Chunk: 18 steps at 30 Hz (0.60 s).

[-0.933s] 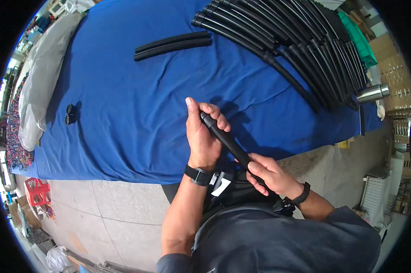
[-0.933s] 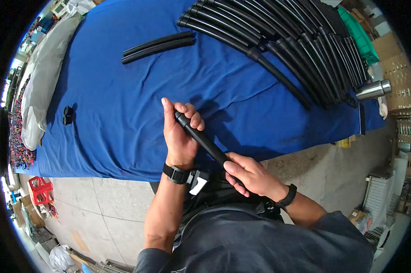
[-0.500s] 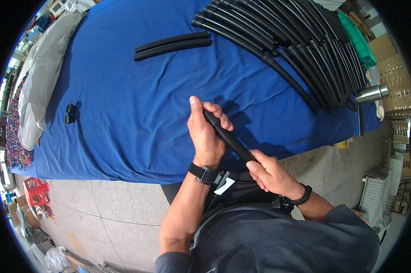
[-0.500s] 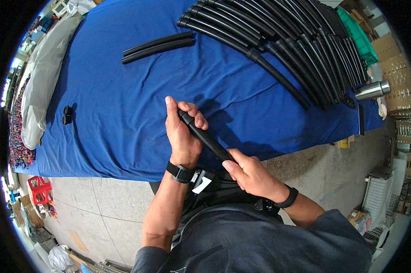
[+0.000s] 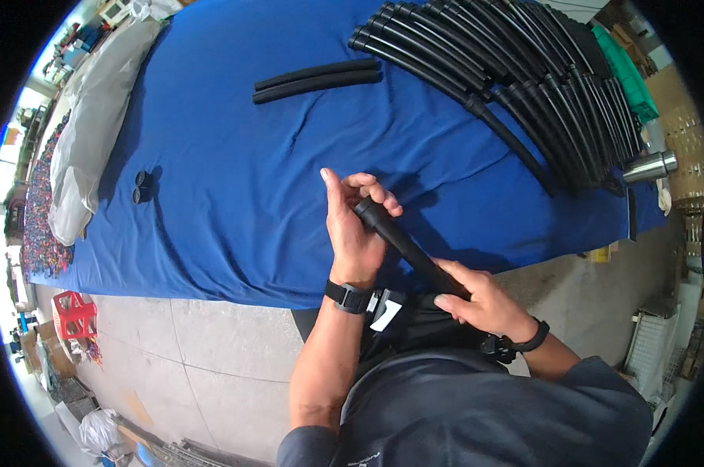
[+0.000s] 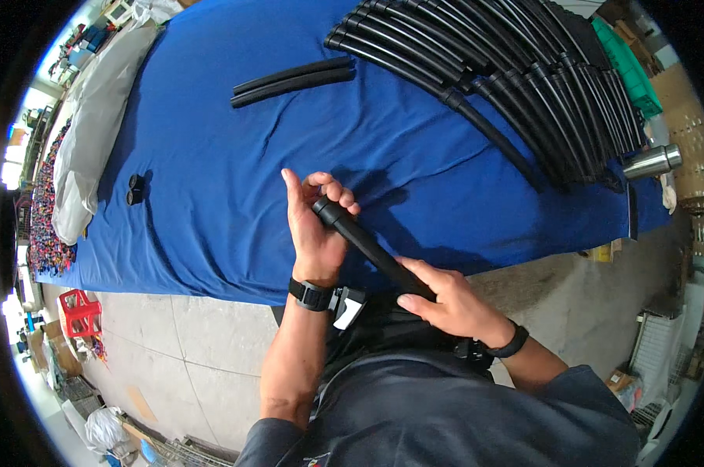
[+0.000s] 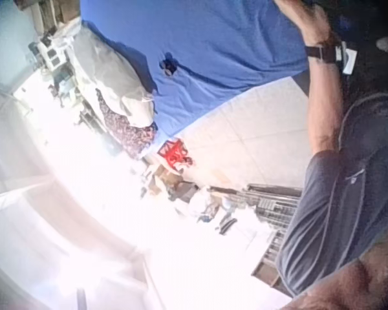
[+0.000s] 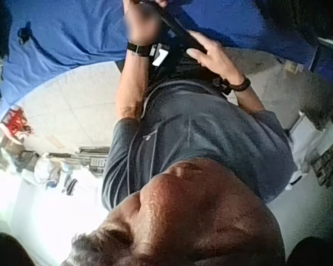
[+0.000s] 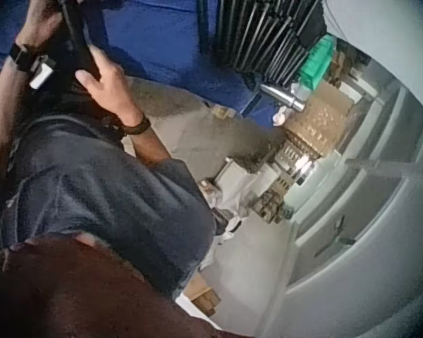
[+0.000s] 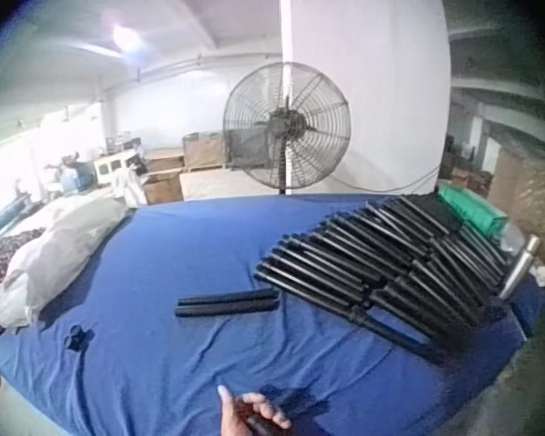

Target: The person assembles black telescopic poles by inserting smaller inner sections into larger outer sections. They handle the poles one at a time, aligning the ends and pushing them together to form longer units. The assembled poles are placed in a growing stack on a blue-covered table.

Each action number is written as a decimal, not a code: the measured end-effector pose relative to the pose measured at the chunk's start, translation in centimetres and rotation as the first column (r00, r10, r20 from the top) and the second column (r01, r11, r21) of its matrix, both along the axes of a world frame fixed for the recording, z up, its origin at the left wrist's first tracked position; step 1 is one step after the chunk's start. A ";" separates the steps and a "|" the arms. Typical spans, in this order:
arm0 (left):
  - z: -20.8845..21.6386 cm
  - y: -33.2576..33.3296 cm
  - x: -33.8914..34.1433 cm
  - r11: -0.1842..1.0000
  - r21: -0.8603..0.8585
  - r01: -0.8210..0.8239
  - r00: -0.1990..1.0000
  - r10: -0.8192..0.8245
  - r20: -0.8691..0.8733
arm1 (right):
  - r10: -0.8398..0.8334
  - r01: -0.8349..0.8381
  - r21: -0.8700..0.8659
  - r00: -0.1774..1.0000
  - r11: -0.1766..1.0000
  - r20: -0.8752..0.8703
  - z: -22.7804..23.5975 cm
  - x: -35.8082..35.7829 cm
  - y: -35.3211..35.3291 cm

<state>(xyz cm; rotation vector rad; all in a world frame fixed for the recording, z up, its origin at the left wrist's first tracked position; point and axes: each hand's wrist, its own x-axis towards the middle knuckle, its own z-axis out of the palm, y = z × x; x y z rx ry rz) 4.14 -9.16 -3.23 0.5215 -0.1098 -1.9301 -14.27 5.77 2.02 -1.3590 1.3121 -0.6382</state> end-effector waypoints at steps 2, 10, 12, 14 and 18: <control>-0.2 0.1 0.1 1.000 -0.015 0.007 1.000 -0.007 -0.011 | -0.169 0.038 0.370 0.930 0.928 0.328 0.8 -0.1 0.2; -0.3 0.4 -1.1 0.995 -0.029 -0.098 0.994 0.100 0.045 | -0.054 0.010 0.376 0.993 0.926 0.106 0.6 0.6 0.1; -0.4 0.3 -1.2 0.994 -0.014 -0.112 0.993 0.112 0.031 | 0.001 0.003 0.403 1.000 0.915 -0.010 0.8 0.5 -0.1; -0.3 0.4 -1.3 0.995 -0.023 -0.102 0.993 0.103 0.059 | -0.008 0.024 0.247 0.998 0.969 -0.064 0.6 0.8 0.1; -0.4 0.4 -1.2 0.996 -0.042 -0.084 0.994 0.086 0.061 | -0.033 0.022 -0.096 0.992 0.995 -0.119 -1.0 1.2 0.7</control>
